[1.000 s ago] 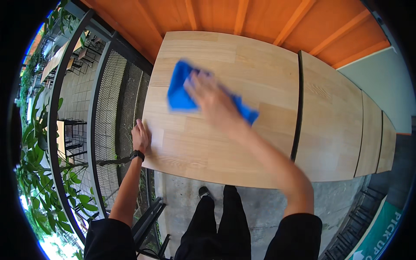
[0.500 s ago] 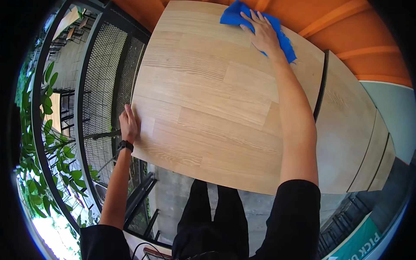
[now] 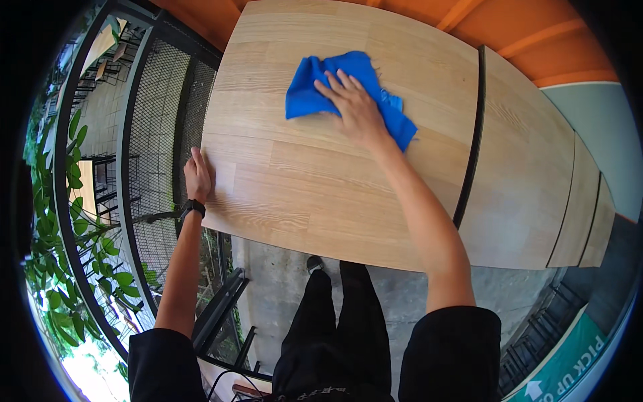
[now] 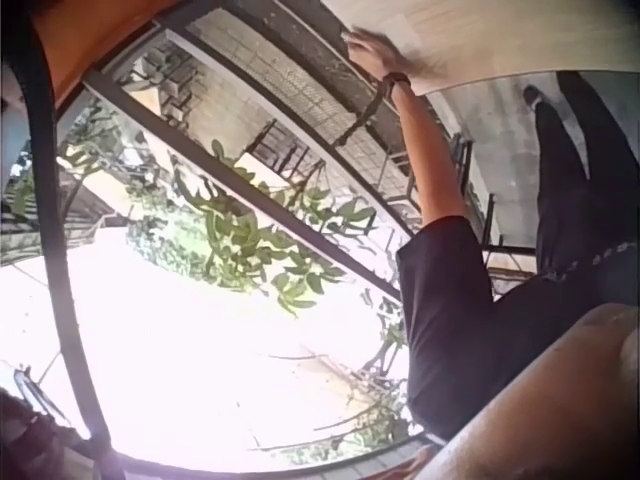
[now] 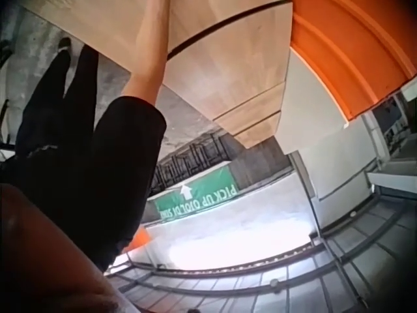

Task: The person is wiping down multiple wooden tables and a chair seat using a blue cloth in an outdoor restaurant seating area.

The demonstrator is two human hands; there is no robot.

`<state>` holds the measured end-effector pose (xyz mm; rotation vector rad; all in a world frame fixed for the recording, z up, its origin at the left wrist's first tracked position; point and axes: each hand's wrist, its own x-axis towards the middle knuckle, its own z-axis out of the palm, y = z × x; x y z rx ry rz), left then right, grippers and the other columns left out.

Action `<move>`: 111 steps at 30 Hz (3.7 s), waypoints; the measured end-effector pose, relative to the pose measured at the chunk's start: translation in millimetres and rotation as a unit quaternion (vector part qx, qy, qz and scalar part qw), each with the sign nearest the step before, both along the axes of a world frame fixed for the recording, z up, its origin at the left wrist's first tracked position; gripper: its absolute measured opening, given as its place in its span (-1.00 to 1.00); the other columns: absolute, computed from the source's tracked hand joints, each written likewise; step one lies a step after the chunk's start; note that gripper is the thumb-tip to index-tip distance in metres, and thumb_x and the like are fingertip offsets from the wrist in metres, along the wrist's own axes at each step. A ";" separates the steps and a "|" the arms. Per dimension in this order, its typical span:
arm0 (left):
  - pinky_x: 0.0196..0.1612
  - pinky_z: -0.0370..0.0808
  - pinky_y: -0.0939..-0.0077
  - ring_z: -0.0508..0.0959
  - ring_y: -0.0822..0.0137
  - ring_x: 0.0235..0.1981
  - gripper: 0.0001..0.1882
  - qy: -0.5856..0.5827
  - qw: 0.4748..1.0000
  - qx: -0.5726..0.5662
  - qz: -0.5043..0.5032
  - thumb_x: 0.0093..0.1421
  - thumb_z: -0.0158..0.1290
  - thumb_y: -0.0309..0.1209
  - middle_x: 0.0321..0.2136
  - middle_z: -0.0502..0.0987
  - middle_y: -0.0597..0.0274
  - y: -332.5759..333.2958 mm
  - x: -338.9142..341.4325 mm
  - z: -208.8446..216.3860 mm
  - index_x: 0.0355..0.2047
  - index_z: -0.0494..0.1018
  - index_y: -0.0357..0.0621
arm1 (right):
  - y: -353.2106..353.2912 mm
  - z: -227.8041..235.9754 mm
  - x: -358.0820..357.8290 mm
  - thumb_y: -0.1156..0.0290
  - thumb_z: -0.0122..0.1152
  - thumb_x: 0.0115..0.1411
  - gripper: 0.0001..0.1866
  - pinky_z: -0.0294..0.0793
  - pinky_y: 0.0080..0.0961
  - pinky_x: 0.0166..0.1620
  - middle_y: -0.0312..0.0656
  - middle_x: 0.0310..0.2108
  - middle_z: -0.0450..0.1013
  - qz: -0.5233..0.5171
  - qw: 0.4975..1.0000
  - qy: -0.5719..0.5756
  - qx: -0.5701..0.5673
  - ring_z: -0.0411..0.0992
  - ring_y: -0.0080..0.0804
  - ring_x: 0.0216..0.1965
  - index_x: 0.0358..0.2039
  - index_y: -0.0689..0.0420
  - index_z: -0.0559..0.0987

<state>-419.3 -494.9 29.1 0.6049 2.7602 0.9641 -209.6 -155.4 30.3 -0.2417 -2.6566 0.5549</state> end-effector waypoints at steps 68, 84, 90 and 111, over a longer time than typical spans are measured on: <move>-0.10 0.46 0.19 0.56 -0.11 -0.25 -0.39 0.144 0.988 -0.056 0.019 0.43 -0.31 -0.02 -0.28 0.60 -0.19 8.5 14.2 10.7 -0.09 0.50 -0.37 | -113.9 11.9 156.6 0.54 0.25 -0.11 -0.14 0.01 -0.08 0.40 -0.08 0.33 0.20 0.033 0.989 -0.071 -0.124 0.07 -0.02 0.38 0.31 0.01 0.31; 0.36 -0.15 -0.11 0.13 0.07 0.37 -0.46 0.258 0.960 -0.007 -0.107 0.33 -0.12 -0.09 0.32 0.20 0.01 82.9 106.4 -1.9 0.25 0.29 -0.04 | -270.0 21.4 259.2 0.55 0.24 -0.04 -0.26 0.21 -0.23 0.34 -0.07 0.30 0.24 0.087 0.928 -0.176 -0.317 0.16 -0.08 0.34 0.25 0.08 0.37; 0.37 -0.16 -0.09 0.08 0.08 0.40 -0.42 0.217 0.968 -0.033 -0.121 0.31 -0.11 -0.11 0.34 0.16 0.01 77.0 102.9 0.8 0.29 0.25 -0.04 | -129.5 113.2 183.9 0.53 0.25 -0.06 -0.25 0.23 -0.23 0.32 0.00 0.29 0.25 0.068 0.971 -0.015 -0.227 0.22 -0.07 0.31 0.25 0.02 0.39; 0.37 -0.15 0.00 0.07 0.11 0.41 -0.47 0.231 0.959 -0.100 -0.132 0.41 -0.30 -0.16 0.37 0.12 0.01 85.4 108.4 9.7 0.33 0.21 -0.03 | 263.1 -26.1 25.2 -0.01 0.05 0.31 -0.42 0.04 -0.15 0.39 -0.07 0.30 0.25 -0.079 0.993 0.012 0.088 0.10 -0.02 0.36 0.28 -0.08 0.35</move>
